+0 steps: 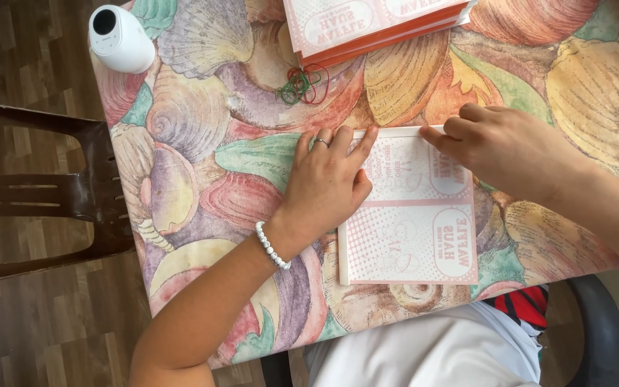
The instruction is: Folding flat paper bags into their final shape and stacking them on a table.
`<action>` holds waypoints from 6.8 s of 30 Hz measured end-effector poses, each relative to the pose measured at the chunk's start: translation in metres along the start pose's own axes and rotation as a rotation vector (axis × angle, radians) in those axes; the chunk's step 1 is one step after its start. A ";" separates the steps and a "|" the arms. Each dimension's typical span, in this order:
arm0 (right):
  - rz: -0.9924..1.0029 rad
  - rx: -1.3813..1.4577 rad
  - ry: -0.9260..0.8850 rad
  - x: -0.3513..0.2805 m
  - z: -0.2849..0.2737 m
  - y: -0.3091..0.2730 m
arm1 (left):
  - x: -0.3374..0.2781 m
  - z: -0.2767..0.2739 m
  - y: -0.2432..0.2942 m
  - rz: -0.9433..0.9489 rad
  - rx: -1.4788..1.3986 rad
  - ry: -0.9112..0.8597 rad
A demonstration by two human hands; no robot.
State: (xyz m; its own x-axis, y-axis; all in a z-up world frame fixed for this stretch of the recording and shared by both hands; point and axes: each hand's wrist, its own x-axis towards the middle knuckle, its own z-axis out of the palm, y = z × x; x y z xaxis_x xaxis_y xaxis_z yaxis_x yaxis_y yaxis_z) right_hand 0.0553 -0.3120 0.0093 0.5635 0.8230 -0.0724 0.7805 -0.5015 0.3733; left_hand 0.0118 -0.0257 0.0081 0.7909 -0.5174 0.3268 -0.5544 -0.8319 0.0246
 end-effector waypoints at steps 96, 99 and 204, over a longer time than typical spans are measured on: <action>0.483 1.584 0.691 -0.024 0.010 0.024 | 0.036 0.001 -0.020 -0.821 -1.874 -0.091; 0.479 1.464 0.725 -0.023 0.006 0.022 | 0.033 0.008 -0.023 -0.761 -1.921 -0.064; 0.576 1.412 0.967 -0.003 -0.060 -0.035 | 0.011 -0.100 0.010 -0.394 -1.167 0.441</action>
State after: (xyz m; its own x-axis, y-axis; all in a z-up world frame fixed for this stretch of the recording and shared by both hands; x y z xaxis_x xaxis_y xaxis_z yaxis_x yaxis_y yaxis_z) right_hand 0.0097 -0.2811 0.0518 0.8808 0.0712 0.4681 0.4735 -0.1497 -0.8680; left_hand -0.0108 -0.0194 0.1061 0.9231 0.0133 0.3842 -0.3792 -0.1330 0.9157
